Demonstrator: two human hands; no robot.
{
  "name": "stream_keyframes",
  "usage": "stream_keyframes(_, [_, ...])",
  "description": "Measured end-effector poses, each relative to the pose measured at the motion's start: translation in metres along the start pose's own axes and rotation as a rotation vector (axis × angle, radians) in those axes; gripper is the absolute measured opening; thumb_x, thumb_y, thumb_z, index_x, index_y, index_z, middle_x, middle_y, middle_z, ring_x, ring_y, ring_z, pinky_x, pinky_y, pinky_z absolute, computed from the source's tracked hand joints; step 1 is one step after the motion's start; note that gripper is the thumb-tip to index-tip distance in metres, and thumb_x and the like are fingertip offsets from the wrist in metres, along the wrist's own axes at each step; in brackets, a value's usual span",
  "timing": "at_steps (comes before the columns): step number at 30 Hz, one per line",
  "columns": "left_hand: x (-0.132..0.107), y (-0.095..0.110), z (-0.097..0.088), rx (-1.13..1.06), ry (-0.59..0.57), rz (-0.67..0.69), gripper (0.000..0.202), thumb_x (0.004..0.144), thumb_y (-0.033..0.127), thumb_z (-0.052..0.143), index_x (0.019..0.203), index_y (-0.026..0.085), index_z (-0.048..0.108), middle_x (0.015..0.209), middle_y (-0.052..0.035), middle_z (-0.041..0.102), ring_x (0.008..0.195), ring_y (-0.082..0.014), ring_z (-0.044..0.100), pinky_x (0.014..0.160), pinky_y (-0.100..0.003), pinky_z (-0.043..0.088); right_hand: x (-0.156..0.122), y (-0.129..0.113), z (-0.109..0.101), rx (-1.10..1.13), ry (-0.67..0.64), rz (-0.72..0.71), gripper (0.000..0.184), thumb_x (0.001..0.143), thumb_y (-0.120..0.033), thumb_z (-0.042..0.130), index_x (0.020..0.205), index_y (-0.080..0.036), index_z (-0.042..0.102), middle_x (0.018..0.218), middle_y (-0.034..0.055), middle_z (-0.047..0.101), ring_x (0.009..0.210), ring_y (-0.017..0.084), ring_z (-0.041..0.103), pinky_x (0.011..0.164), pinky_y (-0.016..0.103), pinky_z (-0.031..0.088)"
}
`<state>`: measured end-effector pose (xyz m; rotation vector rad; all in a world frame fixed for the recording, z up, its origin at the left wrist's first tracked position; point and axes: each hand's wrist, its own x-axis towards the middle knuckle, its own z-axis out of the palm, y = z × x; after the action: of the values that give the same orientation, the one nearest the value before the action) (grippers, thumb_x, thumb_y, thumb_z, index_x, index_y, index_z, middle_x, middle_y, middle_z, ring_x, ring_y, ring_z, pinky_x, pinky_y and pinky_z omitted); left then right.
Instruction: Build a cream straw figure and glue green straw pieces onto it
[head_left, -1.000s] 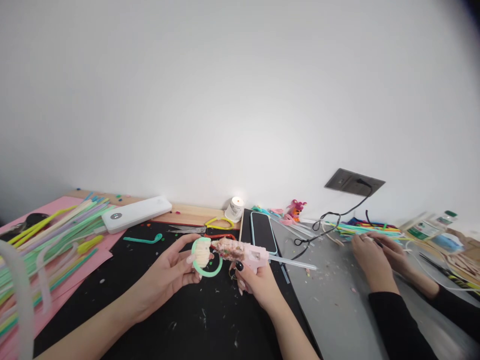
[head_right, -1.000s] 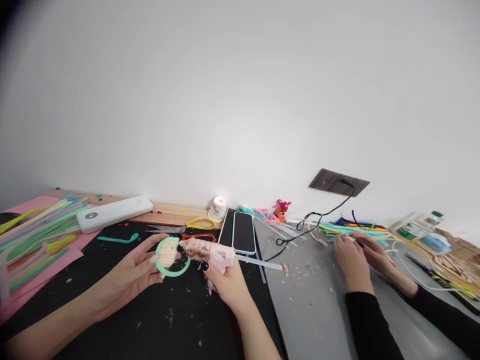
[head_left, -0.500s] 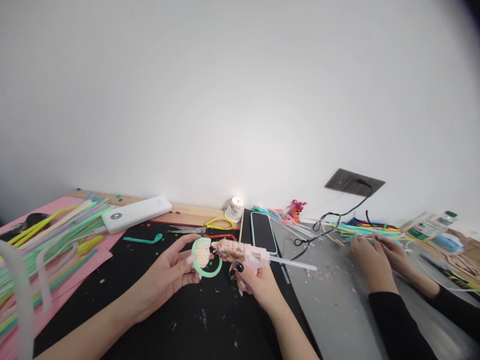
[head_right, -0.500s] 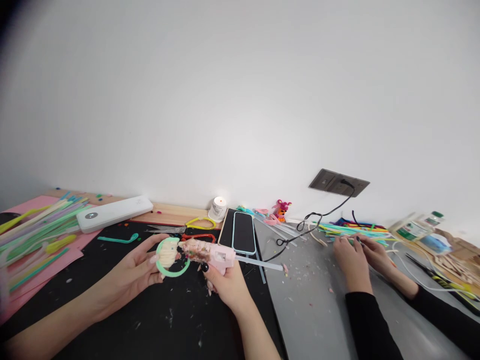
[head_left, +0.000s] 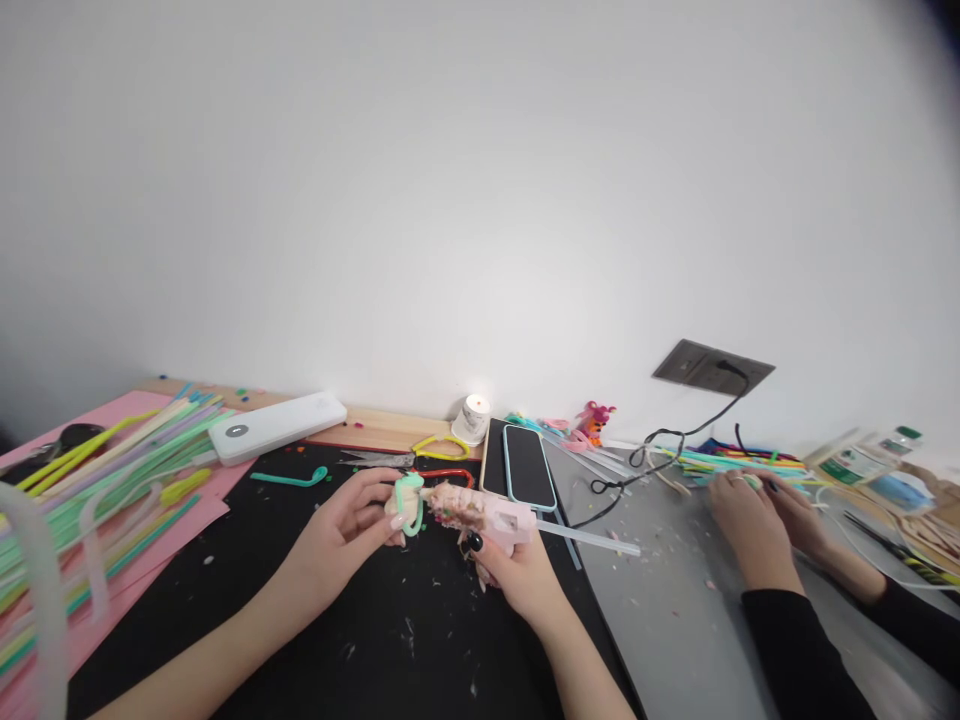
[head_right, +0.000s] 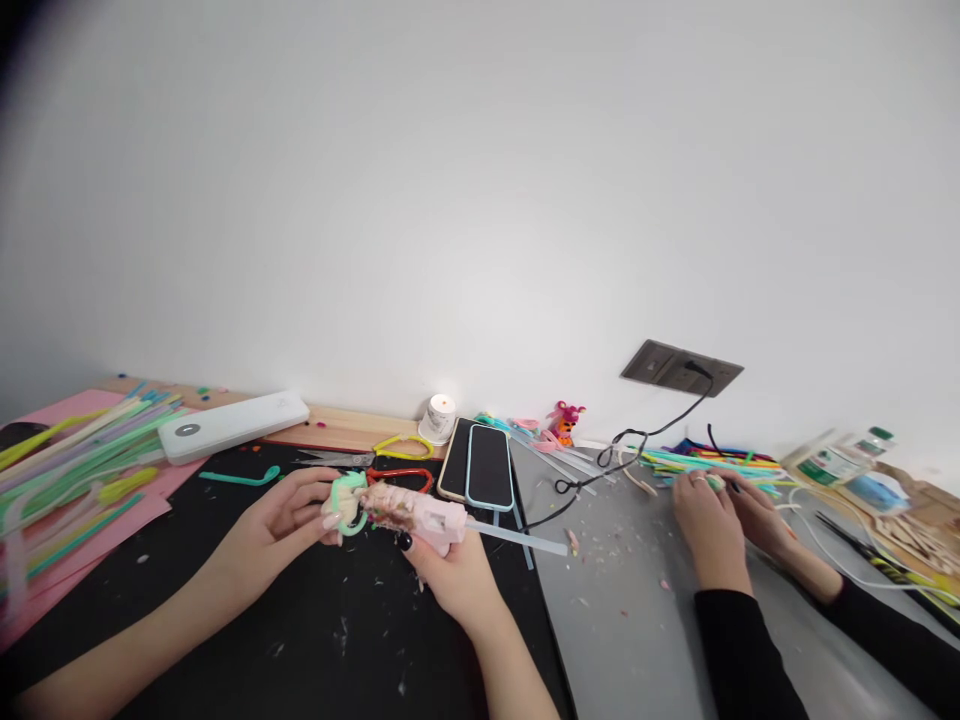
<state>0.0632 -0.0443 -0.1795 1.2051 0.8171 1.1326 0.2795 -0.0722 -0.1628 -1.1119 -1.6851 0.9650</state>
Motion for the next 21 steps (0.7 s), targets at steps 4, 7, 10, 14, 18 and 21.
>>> stream_keyframes(4, [-0.0017, -0.0084, -0.0045, 0.154, 0.026, 0.045, 0.032, 0.081, 0.029, 0.060, 0.110, 0.025, 0.048, 0.094, 0.0005, 0.056, 0.076, -0.0148, 0.062, 0.073, -0.030, 0.052, 0.0011, -0.0062, 0.0003, 0.029, -0.048, -0.063, 0.032, 0.085, -0.028, 0.055, 0.115, -0.026, 0.064, 0.112, 0.0027, 0.067, 0.101, 0.023, 0.063, 0.088, 0.034, 0.051])
stream_keyframes(7, [-0.0033, -0.0097, -0.0059, 0.284, 0.028, 0.057, 0.032, 0.081, 0.028, 0.058, 0.112, 0.024, 0.048, 0.094, -0.0010, 0.058, 0.077, -0.0158, 0.062, 0.074, -0.030, 0.050, 0.0010, -0.0065, 0.0003, -0.003, -0.045, -0.091, 0.033, 0.083, -0.020, 0.056, 0.113, -0.028, 0.065, 0.114, -0.0006, 0.067, 0.107, 0.021, 0.061, 0.095, 0.032, 0.047])
stream_keyframes(10, [-0.0041, -0.0062, -0.0050, 0.380, 0.045, 0.067, 0.031, 0.081, 0.028, 0.058, 0.110, 0.023, 0.049, 0.094, -0.0015, 0.059, 0.072, -0.0146, 0.062, 0.070, -0.027, 0.049, 0.0004, -0.0047, 0.0009, -0.071, -0.007, -0.054, 0.031, 0.079, -0.016, 0.057, 0.107, -0.025, 0.068, 0.103, 0.0006, 0.071, 0.098, 0.022, 0.065, 0.087, 0.031, 0.051])
stream_keyframes(14, [-0.0040, -0.0022, -0.0028, 0.429, 0.069, 0.073, 0.032, 0.079, 0.029, 0.059, 0.108, 0.021, 0.050, 0.094, -0.0025, 0.061, 0.069, -0.0138, 0.061, 0.067, -0.026, 0.050, 0.0002, -0.0038, 0.0020, -0.149, 0.029, -0.014, 0.022, 0.076, -0.017, 0.058, 0.095, -0.019, 0.070, 0.087, 0.0028, 0.072, 0.084, 0.023, 0.067, 0.075, 0.030, 0.055])
stream_keyframes(18, [-0.0032, -0.0020, -0.0021, 0.455, 0.067, 0.073, 0.033, 0.079, 0.029, 0.060, 0.109, 0.020, 0.050, 0.095, -0.0040, 0.064, 0.070, -0.0144, 0.062, 0.069, -0.026, 0.051, 0.0005, -0.0045, 0.0019, -0.158, 0.010, -0.027, 0.021, 0.078, -0.018, 0.057, 0.094, -0.019, 0.070, 0.087, 0.0024, 0.072, 0.085, 0.022, 0.067, 0.077, 0.030, 0.054])
stream_keyframes(21, [-0.0033, -0.0022, -0.0023, 0.471, 0.080, 0.090, 0.033, 0.078, 0.029, 0.059, 0.109, 0.020, 0.051, 0.095, -0.0039, 0.065, 0.069, -0.0144, 0.062, 0.068, -0.027, 0.051, 0.0004, -0.0044, 0.0014, -0.170, 0.002, -0.023, 0.022, 0.078, -0.018, 0.058, 0.096, -0.020, 0.070, 0.092, 0.0027, 0.072, 0.087, 0.023, 0.067, 0.080, 0.031, 0.053])
